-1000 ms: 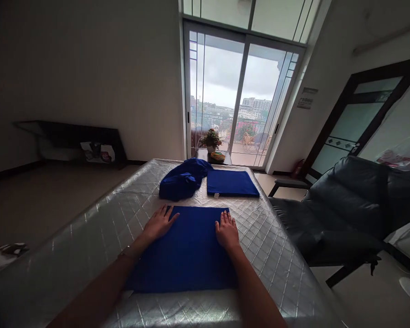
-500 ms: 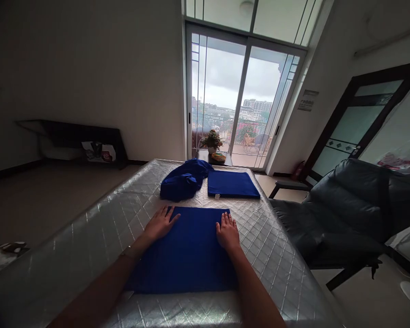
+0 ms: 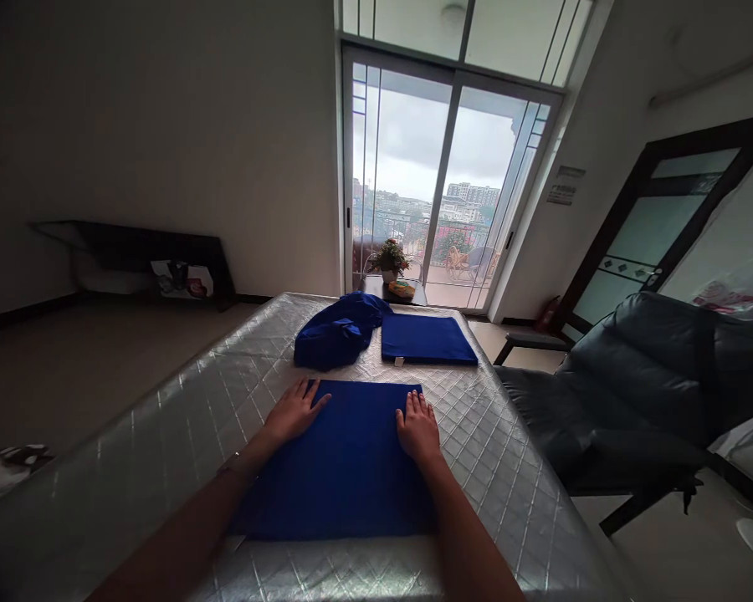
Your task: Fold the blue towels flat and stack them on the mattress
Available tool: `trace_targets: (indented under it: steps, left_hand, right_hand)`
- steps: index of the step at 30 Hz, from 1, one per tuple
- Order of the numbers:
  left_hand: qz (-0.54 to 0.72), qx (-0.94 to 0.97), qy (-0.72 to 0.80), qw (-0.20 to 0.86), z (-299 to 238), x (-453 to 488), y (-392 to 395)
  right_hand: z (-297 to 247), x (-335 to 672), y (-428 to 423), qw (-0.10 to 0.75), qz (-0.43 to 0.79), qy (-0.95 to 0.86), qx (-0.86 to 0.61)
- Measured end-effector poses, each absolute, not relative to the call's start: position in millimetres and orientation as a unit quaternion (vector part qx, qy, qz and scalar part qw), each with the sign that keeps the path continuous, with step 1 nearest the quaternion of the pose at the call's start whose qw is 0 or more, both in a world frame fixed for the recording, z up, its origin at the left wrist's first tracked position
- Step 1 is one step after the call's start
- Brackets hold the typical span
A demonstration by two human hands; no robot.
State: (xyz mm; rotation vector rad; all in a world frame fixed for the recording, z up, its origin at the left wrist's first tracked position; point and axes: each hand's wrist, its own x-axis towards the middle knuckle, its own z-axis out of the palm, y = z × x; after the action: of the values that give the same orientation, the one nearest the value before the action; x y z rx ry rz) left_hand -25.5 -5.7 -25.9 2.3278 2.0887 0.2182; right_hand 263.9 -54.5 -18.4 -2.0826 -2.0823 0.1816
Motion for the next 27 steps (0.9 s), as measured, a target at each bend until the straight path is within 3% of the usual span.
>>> trace_targets:
  steps: [27]
  left_hand:
    - [0.070, 0.745, 0.664, -0.009, -25.0, -24.9, -7.0]
  right_hand:
    - [-20.8, 263.9, -53.5, 0.101, 0.069, -0.700, -0.704]
